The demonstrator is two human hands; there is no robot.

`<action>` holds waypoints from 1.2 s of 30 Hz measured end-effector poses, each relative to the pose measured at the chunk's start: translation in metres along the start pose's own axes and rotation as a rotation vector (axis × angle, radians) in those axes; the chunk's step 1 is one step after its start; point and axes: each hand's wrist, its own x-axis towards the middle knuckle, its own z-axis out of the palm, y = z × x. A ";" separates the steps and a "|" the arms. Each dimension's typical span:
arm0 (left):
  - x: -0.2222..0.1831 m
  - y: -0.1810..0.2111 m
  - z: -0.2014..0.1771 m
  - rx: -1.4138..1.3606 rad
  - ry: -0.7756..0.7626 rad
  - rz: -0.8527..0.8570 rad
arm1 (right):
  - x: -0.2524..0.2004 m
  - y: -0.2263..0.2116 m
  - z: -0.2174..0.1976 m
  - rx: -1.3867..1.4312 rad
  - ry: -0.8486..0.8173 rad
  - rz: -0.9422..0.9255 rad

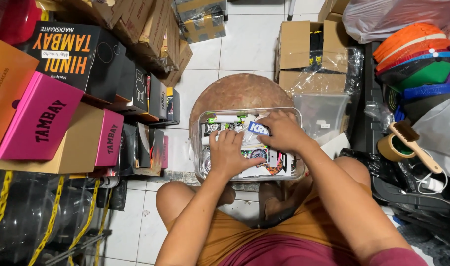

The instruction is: The person sorts through a container of stickers and then carefully packs a maroon hat into a clear plastic bag.

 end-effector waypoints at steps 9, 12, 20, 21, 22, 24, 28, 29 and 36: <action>-0.019 -0.006 0.027 0.129 0.166 0.170 | -0.005 0.018 0.011 -0.100 0.124 -0.115; -0.024 -0.004 0.029 0.161 0.091 0.132 | -0.007 0.016 0.011 -0.085 0.153 -0.127; -0.033 0.004 0.029 0.129 0.023 0.073 | -0.003 0.025 0.019 -0.127 0.139 -0.113; -0.031 0.005 0.026 0.110 0.013 0.059 | -0.002 0.025 0.018 -0.132 0.132 -0.098; -0.032 0.005 0.027 0.110 0.013 0.059 | 0.000 0.027 0.020 -0.132 0.132 -0.098; -0.035 0.006 0.028 0.101 -0.034 0.036 | 0.004 0.032 0.025 -0.117 0.139 -0.100; -0.039 0.011 0.037 0.140 -0.064 0.017 | 0.009 0.033 0.031 -0.128 0.187 -0.093; -0.041 0.012 0.038 0.144 -0.066 0.007 | 0.006 0.027 0.027 -0.153 0.250 -0.098; -0.030 0.016 0.019 0.045 -0.006 0.033 | 0.028 0.023 0.056 -0.330 0.546 -0.217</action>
